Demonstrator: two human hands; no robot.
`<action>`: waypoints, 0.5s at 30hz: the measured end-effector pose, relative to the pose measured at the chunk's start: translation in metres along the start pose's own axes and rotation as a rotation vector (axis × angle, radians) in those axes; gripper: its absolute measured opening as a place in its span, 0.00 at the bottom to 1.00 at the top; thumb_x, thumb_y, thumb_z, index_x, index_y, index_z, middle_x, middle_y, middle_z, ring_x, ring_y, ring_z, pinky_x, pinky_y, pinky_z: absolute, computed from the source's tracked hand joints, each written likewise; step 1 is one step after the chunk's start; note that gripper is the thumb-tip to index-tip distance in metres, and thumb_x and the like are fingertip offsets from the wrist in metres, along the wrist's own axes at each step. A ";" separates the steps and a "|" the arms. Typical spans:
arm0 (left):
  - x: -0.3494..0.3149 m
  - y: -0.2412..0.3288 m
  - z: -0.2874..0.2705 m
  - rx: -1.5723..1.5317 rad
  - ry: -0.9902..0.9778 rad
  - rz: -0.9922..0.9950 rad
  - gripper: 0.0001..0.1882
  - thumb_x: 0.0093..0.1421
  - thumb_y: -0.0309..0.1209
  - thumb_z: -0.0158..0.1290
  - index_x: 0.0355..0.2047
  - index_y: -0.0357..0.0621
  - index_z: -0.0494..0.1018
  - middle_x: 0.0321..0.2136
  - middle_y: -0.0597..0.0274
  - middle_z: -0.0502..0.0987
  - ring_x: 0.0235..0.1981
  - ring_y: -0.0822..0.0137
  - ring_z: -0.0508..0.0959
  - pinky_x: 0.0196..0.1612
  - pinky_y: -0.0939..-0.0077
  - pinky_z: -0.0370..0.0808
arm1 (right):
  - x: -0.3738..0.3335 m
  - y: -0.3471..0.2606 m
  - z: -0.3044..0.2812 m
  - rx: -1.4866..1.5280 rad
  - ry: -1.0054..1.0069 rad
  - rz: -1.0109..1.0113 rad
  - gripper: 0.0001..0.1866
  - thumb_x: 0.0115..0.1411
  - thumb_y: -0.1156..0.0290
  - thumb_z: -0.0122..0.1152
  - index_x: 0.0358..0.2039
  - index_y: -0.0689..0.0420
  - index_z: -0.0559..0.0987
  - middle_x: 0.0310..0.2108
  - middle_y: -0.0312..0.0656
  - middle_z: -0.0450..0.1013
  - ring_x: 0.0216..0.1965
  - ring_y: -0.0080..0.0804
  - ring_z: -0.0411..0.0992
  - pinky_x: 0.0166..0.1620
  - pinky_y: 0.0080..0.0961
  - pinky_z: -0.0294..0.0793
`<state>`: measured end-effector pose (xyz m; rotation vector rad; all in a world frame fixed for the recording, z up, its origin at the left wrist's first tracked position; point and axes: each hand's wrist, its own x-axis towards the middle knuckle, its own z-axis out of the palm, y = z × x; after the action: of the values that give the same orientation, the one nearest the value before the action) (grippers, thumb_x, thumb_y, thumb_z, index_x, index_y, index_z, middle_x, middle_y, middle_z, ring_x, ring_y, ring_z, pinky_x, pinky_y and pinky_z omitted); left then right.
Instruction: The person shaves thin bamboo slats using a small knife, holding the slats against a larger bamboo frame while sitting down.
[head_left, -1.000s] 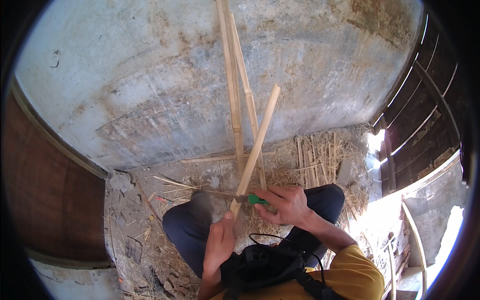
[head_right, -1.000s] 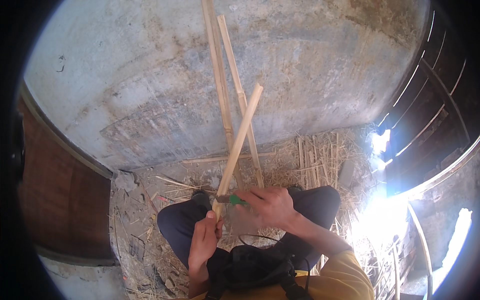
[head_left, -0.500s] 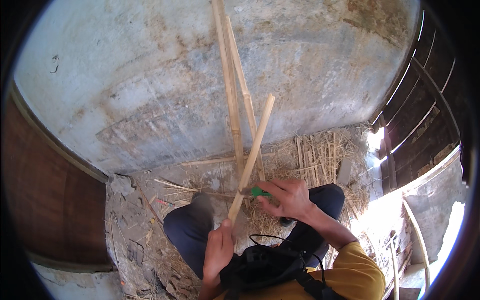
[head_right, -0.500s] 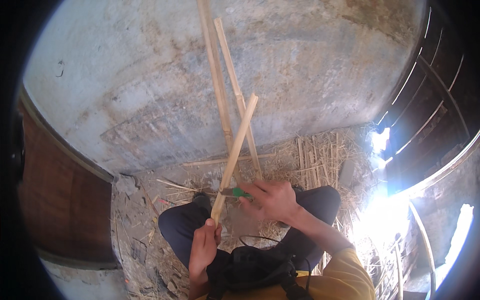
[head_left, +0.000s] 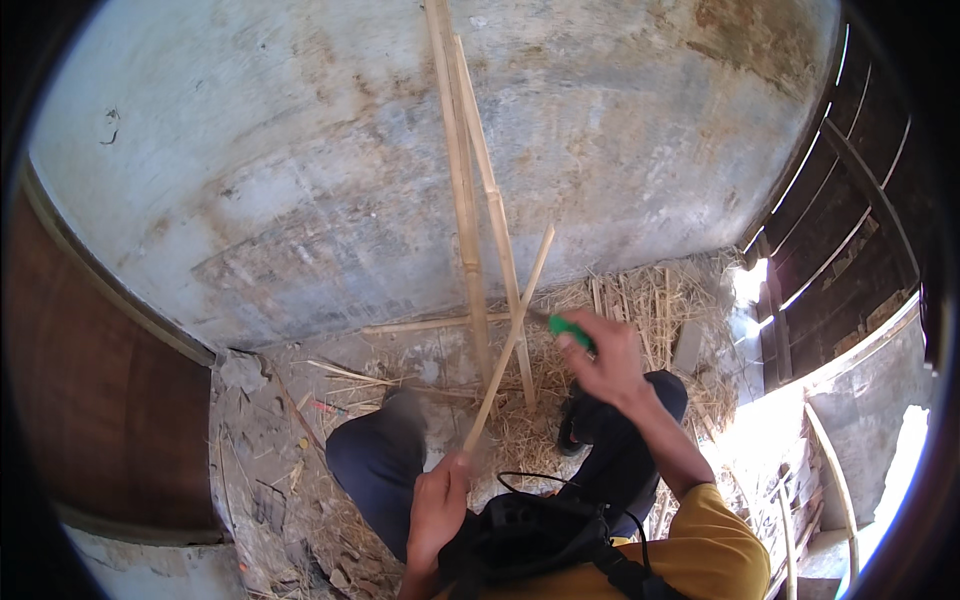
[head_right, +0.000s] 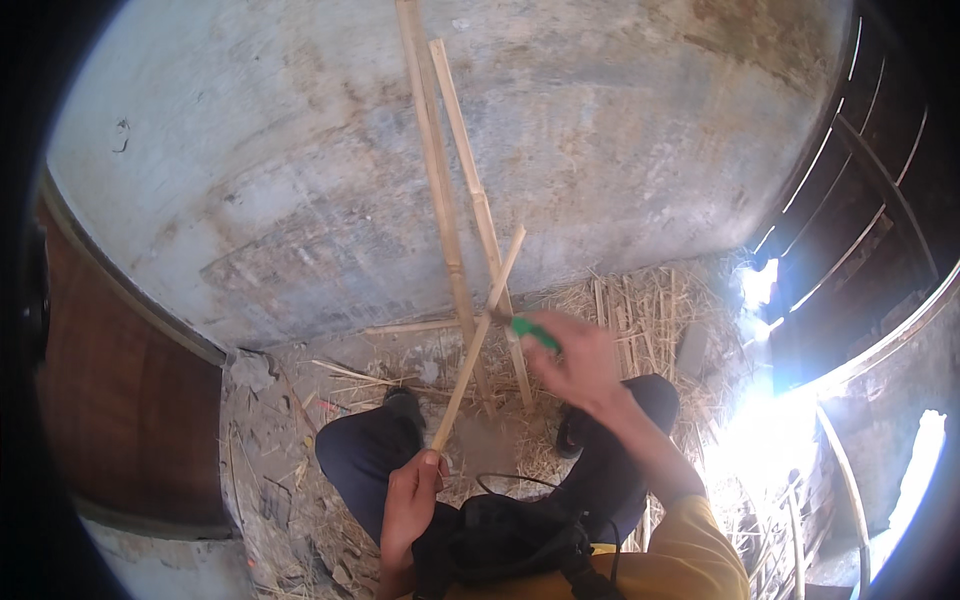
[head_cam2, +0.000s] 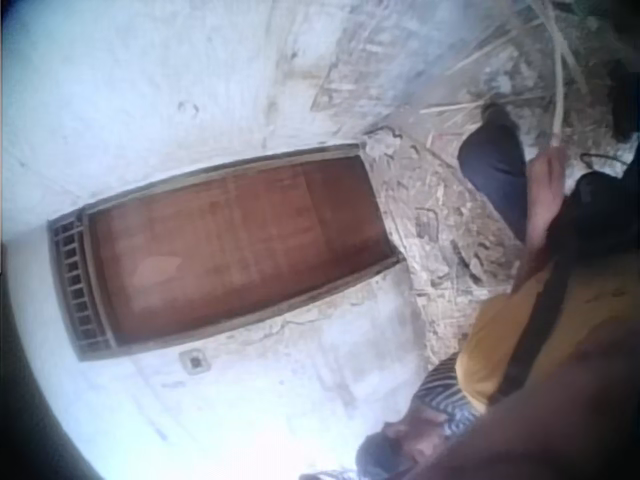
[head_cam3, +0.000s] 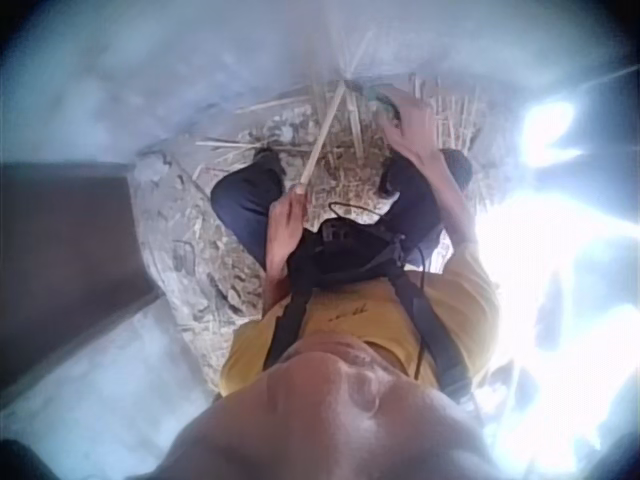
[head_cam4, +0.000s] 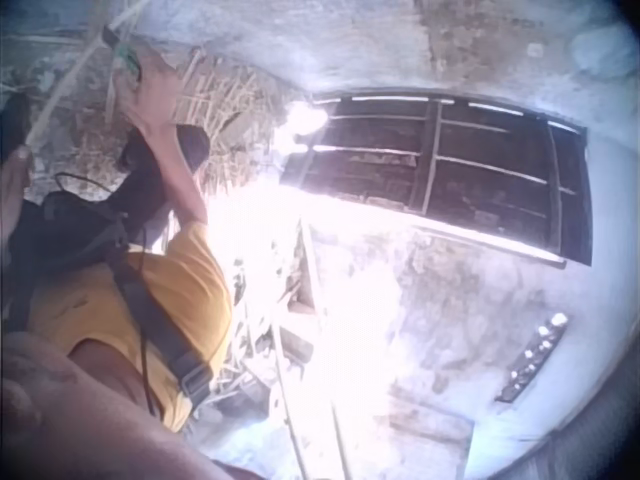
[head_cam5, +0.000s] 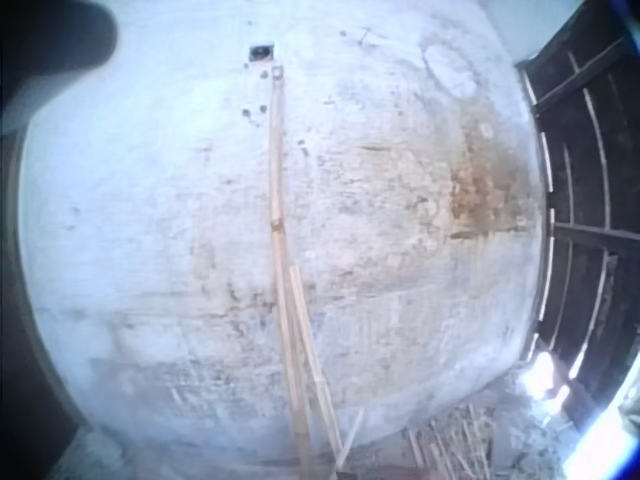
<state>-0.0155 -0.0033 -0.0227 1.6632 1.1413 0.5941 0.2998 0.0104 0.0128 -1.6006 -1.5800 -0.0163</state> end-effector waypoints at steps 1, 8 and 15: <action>0.002 0.002 0.000 -0.006 0.009 0.012 0.26 0.84 0.42 0.43 0.33 0.36 0.76 0.17 0.66 0.67 0.22 0.75 0.67 0.28 0.72 0.65 | -0.008 -0.006 0.005 0.045 -0.031 -0.026 0.13 0.66 0.64 0.68 0.47 0.56 0.86 0.31 0.44 0.83 0.26 0.42 0.82 0.31 0.36 0.81; 0.011 0.013 0.000 -0.003 0.033 0.109 0.13 0.78 0.33 0.51 0.40 0.35 0.76 0.17 0.46 0.71 0.18 0.45 0.71 0.26 0.58 0.67 | -0.046 -0.026 0.026 0.160 -0.151 -0.225 0.15 0.62 0.63 0.73 0.47 0.55 0.87 0.32 0.40 0.83 0.24 0.41 0.80 0.28 0.34 0.80; 0.009 0.016 0.005 0.130 0.041 0.207 0.09 0.77 0.28 0.50 0.46 0.31 0.72 0.23 0.34 0.75 0.29 0.28 0.78 0.31 0.42 0.70 | -0.053 -0.031 0.032 0.088 -0.144 -0.322 0.17 0.61 0.60 0.74 0.48 0.52 0.88 0.27 0.35 0.80 0.20 0.36 0.76 0.23 0.32 0.74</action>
<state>-0.0013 0.0011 -0.0110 1.9038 1.0634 0.6994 0.2471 -0.0200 -0.0200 -1.2905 -1.9101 -0.0051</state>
